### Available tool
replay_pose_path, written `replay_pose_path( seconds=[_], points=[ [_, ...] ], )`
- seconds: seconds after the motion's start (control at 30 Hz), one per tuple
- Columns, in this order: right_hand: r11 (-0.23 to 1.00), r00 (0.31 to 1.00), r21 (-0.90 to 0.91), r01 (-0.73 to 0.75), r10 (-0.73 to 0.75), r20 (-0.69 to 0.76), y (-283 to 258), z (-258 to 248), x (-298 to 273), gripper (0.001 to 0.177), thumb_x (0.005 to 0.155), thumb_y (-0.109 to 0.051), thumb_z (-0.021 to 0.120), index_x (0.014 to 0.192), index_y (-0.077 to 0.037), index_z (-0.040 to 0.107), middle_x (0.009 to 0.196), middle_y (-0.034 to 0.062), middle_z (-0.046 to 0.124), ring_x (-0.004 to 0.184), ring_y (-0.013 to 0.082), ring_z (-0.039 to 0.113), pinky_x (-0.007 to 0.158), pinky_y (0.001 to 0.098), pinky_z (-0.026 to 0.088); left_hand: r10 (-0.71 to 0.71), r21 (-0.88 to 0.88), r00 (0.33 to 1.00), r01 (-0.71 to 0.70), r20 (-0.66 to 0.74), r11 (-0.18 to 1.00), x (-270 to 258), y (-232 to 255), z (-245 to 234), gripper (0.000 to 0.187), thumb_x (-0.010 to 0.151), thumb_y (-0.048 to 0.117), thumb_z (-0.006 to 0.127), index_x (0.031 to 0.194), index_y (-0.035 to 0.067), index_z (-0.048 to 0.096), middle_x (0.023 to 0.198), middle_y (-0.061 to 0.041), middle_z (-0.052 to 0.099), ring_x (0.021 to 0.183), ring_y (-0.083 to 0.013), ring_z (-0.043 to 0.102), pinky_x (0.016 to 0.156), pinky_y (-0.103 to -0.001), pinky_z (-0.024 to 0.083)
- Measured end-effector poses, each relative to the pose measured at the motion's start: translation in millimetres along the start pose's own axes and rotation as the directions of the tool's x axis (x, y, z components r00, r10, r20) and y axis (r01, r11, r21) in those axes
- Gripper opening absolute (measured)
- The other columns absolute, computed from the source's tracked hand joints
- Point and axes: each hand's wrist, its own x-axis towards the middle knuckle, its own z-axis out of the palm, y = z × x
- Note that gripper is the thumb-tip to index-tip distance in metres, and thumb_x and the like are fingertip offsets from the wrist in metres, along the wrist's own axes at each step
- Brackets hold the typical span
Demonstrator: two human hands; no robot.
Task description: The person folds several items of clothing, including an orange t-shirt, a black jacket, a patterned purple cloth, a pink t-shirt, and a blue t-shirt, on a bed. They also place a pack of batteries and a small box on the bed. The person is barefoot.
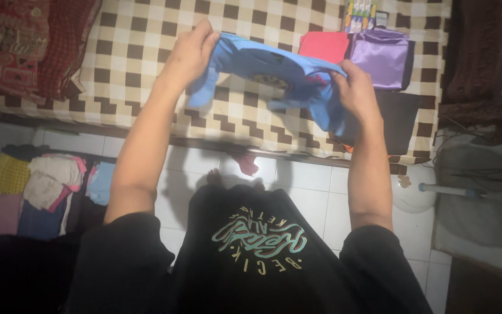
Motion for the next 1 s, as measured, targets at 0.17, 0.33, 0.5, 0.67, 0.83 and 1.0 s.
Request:
replay_pose_path(
  seconds=[0.17,0.33,0.5,0.67,0.83,1.0],
  points=[
    [0.982,0.966,-0.104,-0.157,0.175,0.190,-4,-12,-5,0.021,0.083,-0.020,0.058,0.088,0.000,0.059,0.067,0.0149,0.056,0.059,0.0200,0.051,0.058,0.0312,0.040,-0.137,0.074,0.989,0.141,-0.054,0.987,-9,17,-1,0.021,0.091,0.023,0.053,0.088,0.003,0.047,0.070,-0.018,0.055,0.068,-0.0377,0.051,0.056,-0.042,0.039],
    [0.980,0.934,0.132,-0.146,0.093,0.344,13,-25,3,0.023,0.084,-0.021,0.054,0.092,0.000,0.057,0.076,0.0051,0.058,0.068,0.0085,0.050,0.061,0.0254,0.041,-0.042,0.181,0.988,0.014,0.149,0.983,-12,24,-49,0.044,0.069,0.039,0.071,0.080,0.000,0.053,0.067,-0.018,0.055,0.061,-0.0331,0.052,0.054,-0.039,0.041],
    [0.988,0.964,0.104,-0.111,0.081,0.254,36,6,32,0.019,0.084,-0.016,0.056,0.094,0.001,0.058,0.081,0.0080,0.059,0.075,0.0133,0.054,0.068,0.0270,0.042,-0.428,0.247,0.687,0.351,0.588,0.903,-7,-28,-62,0.033,0.069,0.033,0.066,0.082,0.003,0.059,0.068,-0.016,0.059,0.061,-0.0269,0.056,0.058,-0.037,0.044],
    [0.948,0.930,0.174,-0.265,0.204,0.307,75,73,65,0.021,0.082,-0.016,0.054,0.096,-0.001,0.059,0.082,0.0090,0.061,0.076,0.0149,0.055,0.068,0.0275,0.043,-0.561,0.397,0.379,0.429,0.736,0.811,-9,-122,-38,0.031,0.070,0.026,0.062,0.098,0.013,0.063,0.086,-0.012,0.063,0.078,-0.0255,0.058,0.070,-0.035,0.044],
    [0.937,0.849,-0.059,-0.345,0.338,0.406,109,117,133,0.022,0.082,-0.018,0.052,0.097,-0.002,0.056,0.076,0.0124,0.059,0.070,0.0190,0.055,0.063,0.0314,0.043,-0.693,0.532,0.309,0.465,0.652,0.708,24,-200,-17,0.032,0.076,0.022,0.056,0.107,0.019,0.056,0.101,-0.013,0.058,0.089,-0.0300,0.056,0.075,-0.039,0.044],
    [0.870,0.667,-0.307,-0.385,0.492,0.559,131,152,241,0.019,0.081,-0.013,0.051,0.094,0.000,0.056,0.078,0.0165,0.059,0.070,0.0298,0.058,0.063,0.0404,0.046,-0.654,0.612,0.532,0.287,0.538,0.737,85,-280,20,0.030,0.069,0.009,0.054,0.098,0.014,0.062,0.098,-0.013,0.058,0.092,-0.0309,0.054,0.077,-0.041,0.043]
  ],
)
